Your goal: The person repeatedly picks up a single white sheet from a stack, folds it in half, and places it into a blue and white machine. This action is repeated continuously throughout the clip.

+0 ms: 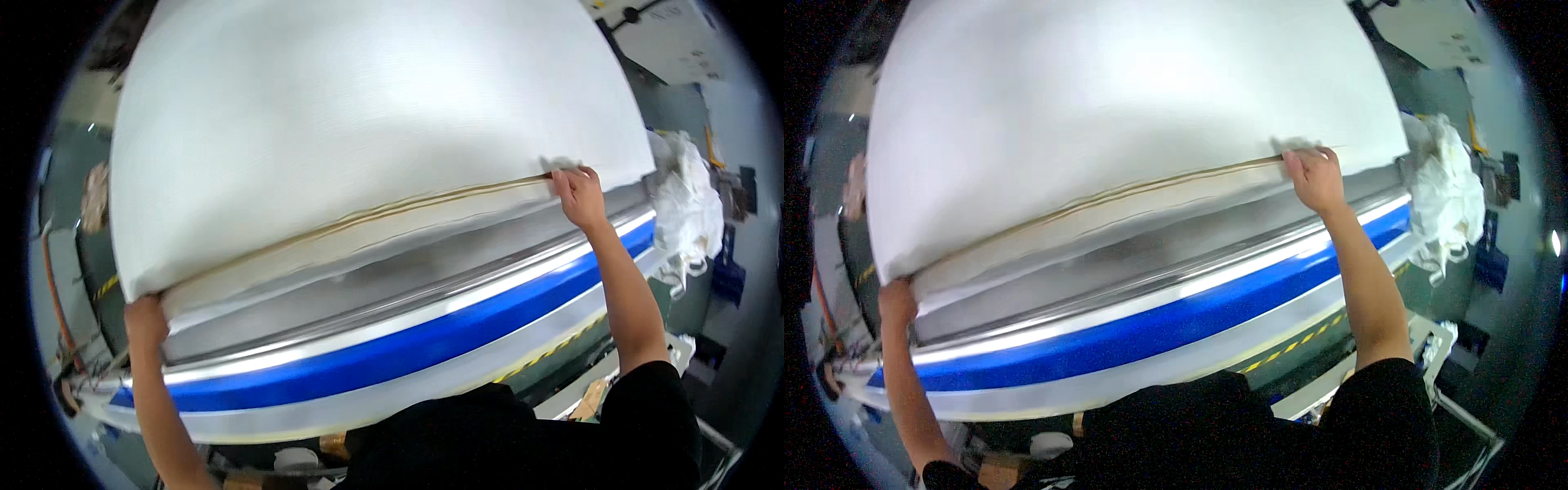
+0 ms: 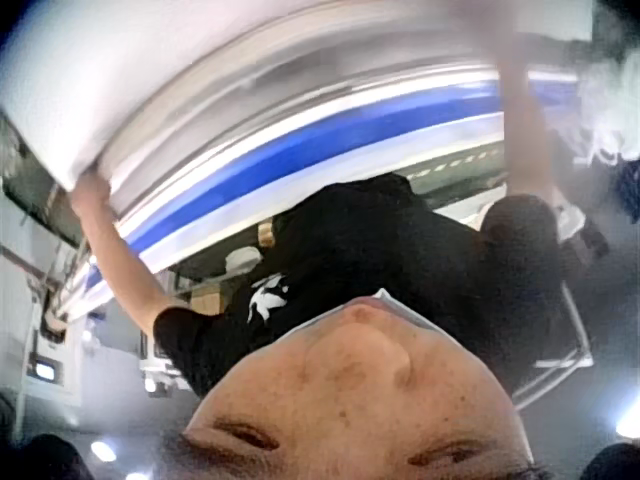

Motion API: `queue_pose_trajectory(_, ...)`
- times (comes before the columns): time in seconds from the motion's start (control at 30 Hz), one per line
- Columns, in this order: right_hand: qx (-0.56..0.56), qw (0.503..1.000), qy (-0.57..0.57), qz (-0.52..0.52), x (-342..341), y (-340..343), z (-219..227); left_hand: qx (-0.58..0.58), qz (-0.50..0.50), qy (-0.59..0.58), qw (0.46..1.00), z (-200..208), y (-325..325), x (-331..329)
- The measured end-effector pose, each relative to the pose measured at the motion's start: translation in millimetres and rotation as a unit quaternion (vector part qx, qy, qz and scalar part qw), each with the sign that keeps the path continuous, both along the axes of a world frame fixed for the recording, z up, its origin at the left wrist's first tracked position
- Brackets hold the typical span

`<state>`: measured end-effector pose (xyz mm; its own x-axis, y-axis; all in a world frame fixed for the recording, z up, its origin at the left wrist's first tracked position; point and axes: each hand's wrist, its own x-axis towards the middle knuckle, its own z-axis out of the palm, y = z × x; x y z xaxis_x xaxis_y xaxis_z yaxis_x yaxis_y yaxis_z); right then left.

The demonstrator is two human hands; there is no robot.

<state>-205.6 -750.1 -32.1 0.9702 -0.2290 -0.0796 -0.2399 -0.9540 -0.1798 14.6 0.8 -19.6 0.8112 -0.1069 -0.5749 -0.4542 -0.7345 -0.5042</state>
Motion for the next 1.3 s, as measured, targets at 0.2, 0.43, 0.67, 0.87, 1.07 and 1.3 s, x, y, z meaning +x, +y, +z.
queue_pose_trajectory(0.2, -0.075, 0.994, 0.082, 0.008, -26, -156, -4, -0.075, 0.018, -0.103, 0.992, -38, 89, 4)
queue_pose_trajectory(0.43, -0.119, 0.970, 0.205, -0.047, -56, -302, 7, -0.050, 0.013, -0.083, 0.995, -39, 114, 8)
queue_pose_trajectory(0.67, -0.074, 0.953, 0.281, -0.090, -52, -325, 14, -0.091, 0.073, -0.079, 0.990, -39, 110, -1)
queue_pose_trajectory(0.87, -0.131, 0.965, 0.196, -0.113, -72, -344, -20, 0.116, 0.014, -0.047, 0.992, 4, 124, -15)
queue_pose_trajectory(1.07, -0.154, 0.966, 0.192, -0.074, -94, -376, 51, 0.022, 0.089, -0.082, 0.992, 52, 13, -19)
queue_pose_trajectory(1.3, -0.062, 0.968, 0.226, -0.093, -161, -420, 106, 0.006, 0.106, -0.031, 0.994, 113, 35, -50)
